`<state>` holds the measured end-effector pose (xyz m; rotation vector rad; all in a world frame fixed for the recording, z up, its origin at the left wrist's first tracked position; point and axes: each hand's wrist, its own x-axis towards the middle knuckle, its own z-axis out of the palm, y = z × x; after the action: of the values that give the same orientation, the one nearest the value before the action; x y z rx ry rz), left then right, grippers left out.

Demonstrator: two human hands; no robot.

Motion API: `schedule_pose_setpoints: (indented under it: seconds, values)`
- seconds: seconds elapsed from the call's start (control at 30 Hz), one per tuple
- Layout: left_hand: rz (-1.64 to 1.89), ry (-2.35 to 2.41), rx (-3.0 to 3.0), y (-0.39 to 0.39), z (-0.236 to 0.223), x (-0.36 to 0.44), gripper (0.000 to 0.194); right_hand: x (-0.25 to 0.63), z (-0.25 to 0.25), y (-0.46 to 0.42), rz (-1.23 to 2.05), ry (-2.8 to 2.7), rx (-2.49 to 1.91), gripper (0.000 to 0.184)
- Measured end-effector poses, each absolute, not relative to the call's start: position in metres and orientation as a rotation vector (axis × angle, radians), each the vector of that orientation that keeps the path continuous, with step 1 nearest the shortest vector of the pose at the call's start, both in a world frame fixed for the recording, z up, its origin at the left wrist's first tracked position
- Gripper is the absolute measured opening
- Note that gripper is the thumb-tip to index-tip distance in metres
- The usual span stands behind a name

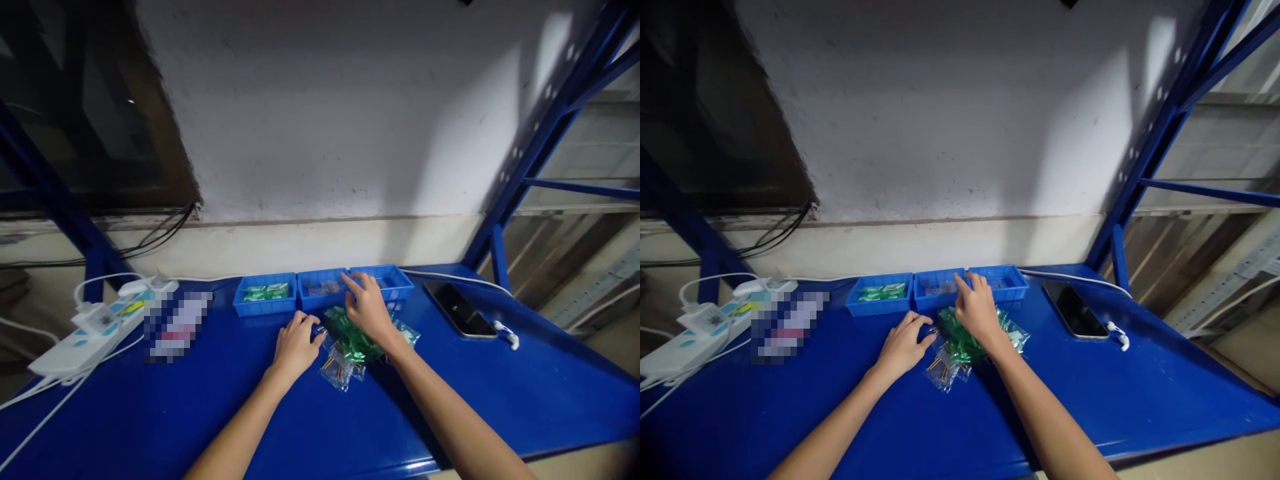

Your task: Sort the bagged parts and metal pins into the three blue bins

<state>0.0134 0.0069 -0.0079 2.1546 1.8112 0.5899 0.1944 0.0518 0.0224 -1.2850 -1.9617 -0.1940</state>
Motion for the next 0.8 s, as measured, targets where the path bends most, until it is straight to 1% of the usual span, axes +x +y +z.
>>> schedule_pose_setpoints:
  seconds: [0.1,0.2,0.33,0.4,0.47,0.53,0.6,0.7,0.77,0.8]
  values:
    - [0.588,1.813,2.088,0.014,-0.008,0.003,0.015,0.188,0.007,0.043,-0.088,-2.022,-1.287,0.036]
    - [0.668,1.777,2.015,0.021,-0.012,-0.005,0.012,0.179,0.005,0.032,0.009,-2.011,-1.201,0.029]
    - [0.939,1.554,1.915,0.025,-0.009,-0.007,0.016,0.168,0.010,0.022,0.208,-1.986,-1.079,0.027]
    - [1.127,1.430,1.880,0.024,-0.002,-0.004,0.016,0.165,0.011,0.020,0.360,-1.910,-1.091,0.024]
    - [1.285,1.356,1.880,0.020,0.006,0.001,0.012,0.162,0.012,0.019,0.579,-1.774,-1.127,0.025]
    - [1.367,1.310,1.919,0.015,0.011,0.006,0.011,0.160,0.012,0.019,0.827,-1.620,-1.108,0.030]
    - [1.370,1.285,1.964,0.010,0.014,0.010,0.014,0.157,0.010,0.021,0.996,-1.485,-1.045,0.029]
    - [1.296,1.257,2.009,0.005,0.012,0.014,0.014,0.155,0.008,0.023,1.007,-1.374,-0.974,0.029]
    - [1.232,1.228,1.982,0.005,0.011,0.016,0.013,0.156,0.007,0.022,0.886,-1.383,-0.980,0.034]
    - [1.202,1.213,1.924,0.006,0.010,0.016,0.014,0.157,0.008,0.022,0.800,-1.410,-1.000,0.032]
